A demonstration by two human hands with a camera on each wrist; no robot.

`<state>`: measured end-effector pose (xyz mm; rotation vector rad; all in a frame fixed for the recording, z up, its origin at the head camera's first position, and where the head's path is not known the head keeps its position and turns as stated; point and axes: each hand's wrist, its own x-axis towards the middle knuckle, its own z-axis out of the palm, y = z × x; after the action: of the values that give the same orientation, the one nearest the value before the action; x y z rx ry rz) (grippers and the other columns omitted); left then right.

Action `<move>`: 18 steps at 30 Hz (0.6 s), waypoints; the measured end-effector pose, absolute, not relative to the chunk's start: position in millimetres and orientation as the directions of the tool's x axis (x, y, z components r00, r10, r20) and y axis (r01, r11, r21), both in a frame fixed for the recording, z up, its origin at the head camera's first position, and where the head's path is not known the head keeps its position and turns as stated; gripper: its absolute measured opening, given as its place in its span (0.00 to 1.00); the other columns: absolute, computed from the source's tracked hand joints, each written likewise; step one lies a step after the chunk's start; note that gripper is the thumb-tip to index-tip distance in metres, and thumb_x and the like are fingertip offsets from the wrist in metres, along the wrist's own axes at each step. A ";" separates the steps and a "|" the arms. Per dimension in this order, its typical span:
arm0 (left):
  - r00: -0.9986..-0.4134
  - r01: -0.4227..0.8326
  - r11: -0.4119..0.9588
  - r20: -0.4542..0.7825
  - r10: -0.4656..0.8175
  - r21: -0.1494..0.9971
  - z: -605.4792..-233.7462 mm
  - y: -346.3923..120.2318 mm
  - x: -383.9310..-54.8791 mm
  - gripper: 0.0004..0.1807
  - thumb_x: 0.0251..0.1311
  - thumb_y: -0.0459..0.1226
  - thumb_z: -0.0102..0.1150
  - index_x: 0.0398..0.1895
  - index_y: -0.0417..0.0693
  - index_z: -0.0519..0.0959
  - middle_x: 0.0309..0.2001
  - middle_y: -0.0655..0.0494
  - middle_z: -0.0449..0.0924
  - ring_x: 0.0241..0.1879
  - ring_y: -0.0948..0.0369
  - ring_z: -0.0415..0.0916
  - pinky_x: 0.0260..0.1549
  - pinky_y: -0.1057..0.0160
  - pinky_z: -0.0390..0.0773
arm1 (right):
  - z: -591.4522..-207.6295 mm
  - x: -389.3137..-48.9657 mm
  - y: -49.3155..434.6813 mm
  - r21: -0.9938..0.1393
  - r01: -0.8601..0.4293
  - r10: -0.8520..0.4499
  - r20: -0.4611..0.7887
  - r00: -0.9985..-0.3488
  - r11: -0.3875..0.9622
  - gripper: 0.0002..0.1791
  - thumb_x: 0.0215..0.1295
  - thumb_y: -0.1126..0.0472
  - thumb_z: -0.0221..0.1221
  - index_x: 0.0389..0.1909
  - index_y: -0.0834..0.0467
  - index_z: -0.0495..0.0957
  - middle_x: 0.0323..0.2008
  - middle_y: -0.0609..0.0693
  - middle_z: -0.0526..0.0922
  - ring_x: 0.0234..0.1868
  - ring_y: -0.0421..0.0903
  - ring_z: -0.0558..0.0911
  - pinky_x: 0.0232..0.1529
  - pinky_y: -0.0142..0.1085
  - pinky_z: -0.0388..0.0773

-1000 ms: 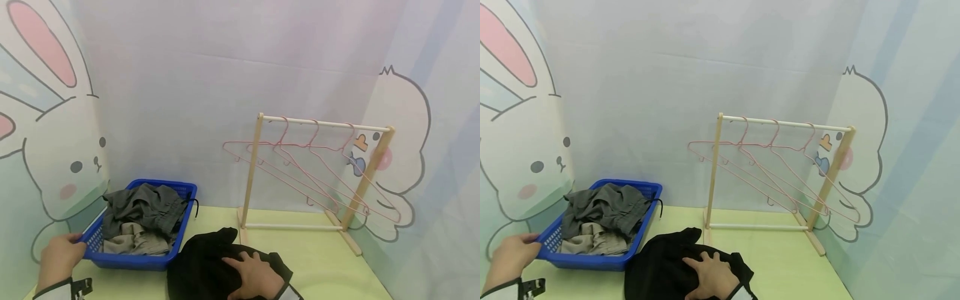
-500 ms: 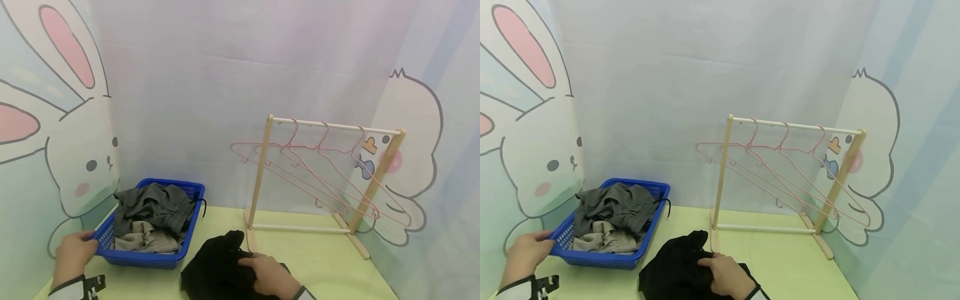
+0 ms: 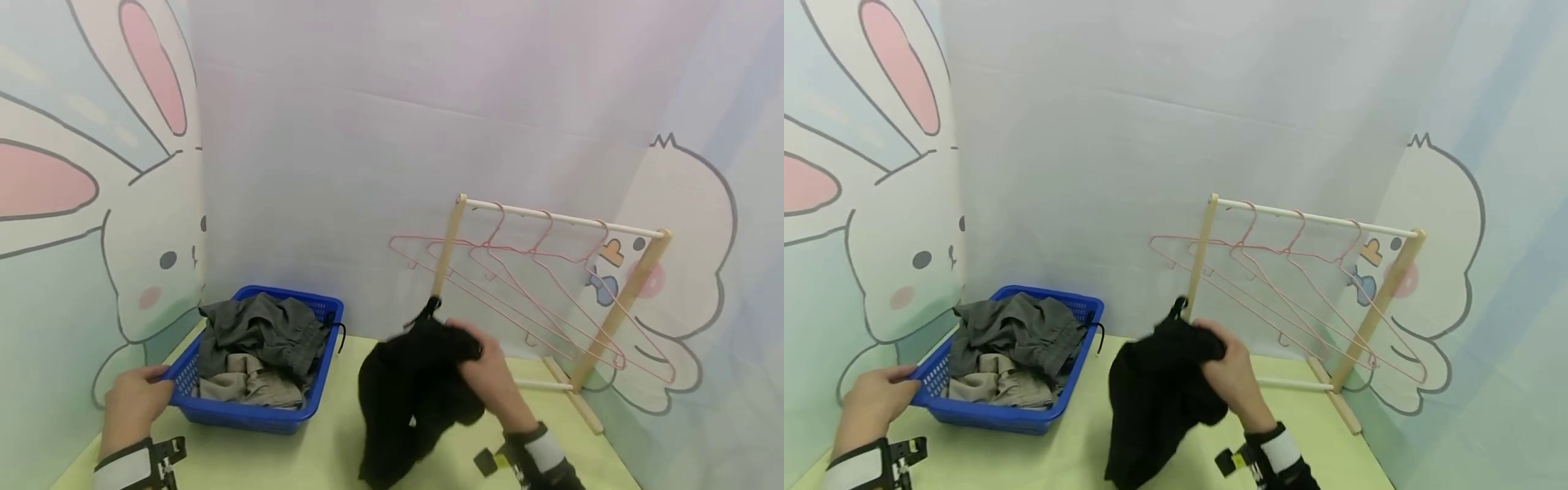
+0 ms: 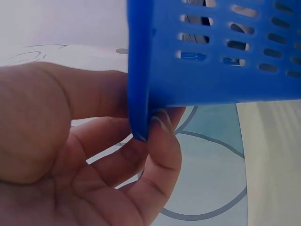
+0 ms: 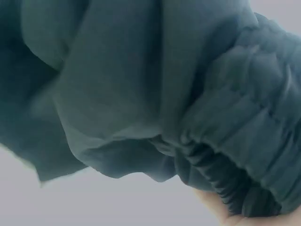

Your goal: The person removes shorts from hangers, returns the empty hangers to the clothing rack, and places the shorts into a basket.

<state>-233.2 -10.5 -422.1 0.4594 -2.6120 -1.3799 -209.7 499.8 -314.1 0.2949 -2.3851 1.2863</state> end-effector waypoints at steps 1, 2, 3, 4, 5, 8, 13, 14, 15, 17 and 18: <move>-0.942 -0.195 0.521 -0.011 -0.335 0.831 -423.1 -10.6 -233.9 0.30 0.59 0.32 0.51 0.65 0.24 0.73 0.57 0.24 0.77 0.48 0.36 0.75 0.31 0.56 0.73 | -298.2 -211.7 493.0 -0.764 -0.390 0.022 0.467 -0.884 0.514 0.30 0.59 0.76 0.61 0.62 0.52 0.82 0.61 0.49 0.83 0.62 0.42 0.77 0.64 0.31 0.70; -0.943 -0.193 0.516 -0.011 -0.334 0.834 -424.0 -10.8 -234.6 0.30 0.59 0.32 0.50 0.65 0.24 0.73 0.57 0.24 0.77 0.46 0.38 0.75 0.29 0.58 0.71 | -282.3 -214.1 485.2 -0.773 -0.414 0.032 0.487 -0.873 0.481 0.29 0.62 0.75 0.61 0.63 0.53 0.81 0.61 0.50 0.82 0.62 0.42 0.77 0.63 0.30 0.71; -0.943 -0.186 0.516 -0.005 -0.332 0.836 -424.3 -11.0 -235.1 0.30 0.60 0.32 0.51 0.65 0.24 0.73 0.57 0.24 0.77 0.46 0.39 0.74 0.29 0.60 0.69 | -266.0 -216.6 476.6 -0.784 -0.431 0.045 0.501 -0.864 0.448 0.28 0.64 0.74 0.61 0.64 0.54 0.81 0.62 0.51 0.82 0.61 0.42 0.77 0.62 0.31 0.72; -0.944 -0.184 0.514 -0.005 -0.330 0.838 -424.6 -11.1 -235.4 0.30 0.60 0.32 0.51 0.65 0.24 0.73 0.57 0.24 0.77 0.46 0.39 0.75 0.28 0.60 0.69 | -250.8 -219.9 467.5 -0.790 -0.460 0.051 0.522 -0.851 0.405 0.27 0.65 0.74 0.60 0.65 0.56 0.80 0.62 0.51 0.81 0.61 0.41 0.77 0.61 0.29 0.73; -0.945 -0.180 0.511 -0.002 -0.328 0.840 -425.0 -11.5 -235.7 0.29 0.60 0.32 0.51 0.65 0.24 0.73 0.57 0.24 0.77 0.45 0.39 0.74 0.28 0.60 0.69 | -236.4 -223.0 458.1 -0.789 -0.493 0.055 0.547 -0.835 0.367 0.26 0.66 0.73 0.60 0.65 0.56 0.79 0.63 0.52 0.80 0.60 0.42 0.77 0.60 0.31 0.74; -0.945 -0.175 0.505 0.000 -0.328 0.845 -424.6 -11.7 -236.1 0.29 0.60 0.32 0.51 0.64 0.23 0.73 0.57 0.24 0.77 0.45 0.40 0.75 0.27 0.61 0.69 | -200.1 -234.4 429.4 -0.760 -0.594 0.047 0.625 -0.779 0.263 0.24 0.68 0.70 0.59 0.65 0.57 0.79 0.63 0.51 0.79 0.60 0.44 0.78 0.59 0.34 0.76; -0.952 -0.168 0.499 -0.010 -0.305 0.850 -424.1 -5.0 -232.9 0.29 0.61 0.32 0.50 0.65 0.23 0.72 0.57 0.23 0.76 0.43 0.42 0.75 0.27 0.60 0.69 | -160.2 -256.9 382.6 -0.687 -0.711 0.054 0.724 -0.688 0.149 0.24 0.68 0.69 0.58 0.64 0.56 0.80 0.62 0.50 0.80 0.60 0.45 0.78 0.61 0.38 0.76; -0.954 -0.168 0.495 -0.013 -0.301 0.853 -424.0 -2.8 -232.5 0.30 0.61 0.32 0.49 0.65 0.23 0.71 0.57 0.23 0.77 0.41 0.43 0.75 0.26 0.60 0.69 | -157.1 -262.1 373.4 -0.669 -0.730 0.053 0.741 -0.670 0.139 0.24 0.67 0.69 0.58 0.63 0.58 0.80 0.61 0.51 0.80 0.60 0.46 0.78 0.61 0.40 0.76; -0.953 -0.169 0.489 -0.016 -0.303 0.856 -423.9 -0.6 -232.2 0.29 0.61 0.32 0.49 0.65 0.23 0.72 0.57 0.24 0.77 0.40 0.44 0.75 0.26 0.59 0.69 | -157.1 -266.7 364.9 -0.658 -0.738 0.054 0.751 -0.658 0.150 0.23 0.66 0.70 0.58 0.63 0.58 0.80 0.61 0.51 0.81 0.61 0.45 0.78 0.63 0.40 0.75; -0.954 -0.165 0.478 -0.016 -0.300 0.862 -424.7 1.9 -232.0 0.29 0.61 0.31 0.50 0.65 0.23 0.72 0.56 0.24 0.77 0.39 0.44 0.74 0.26 0.58 0.69 | -164.2 -276.4 348.2 -0.654 -0.734 0.046 0.751 -0.658 0.182 0.23 0.65 0.71 0.58 0.61 0.59 0.81 0.59 0.50 0.82 0.61 0.45 0.78 0.64 0.42 0.74; -0.953 -0.166 0.475 -0.017 -0.302 0.864 -424.6 3.0 -232.0 0.29 0.61 0.31 0.50 0.65 0.23 0.72 0.55 0.24 0.78 0.40 0.43 0.75 0.27 0.59 0.69 | -171.4 -281.1 340.2 -0.666 -0.715 0.044 0.737 -0.674 0.213 0.24 0.64 0.71 0.58 0.62 0.57 0.81 0.60 0.49 0.82 0.61 0.45 0.78 0.65 0.42 0.73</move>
<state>-232.0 3.0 -424.6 0.4115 -2.5772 -1.4860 -281.1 340.2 -171.4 0.6214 -1.8519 1.5217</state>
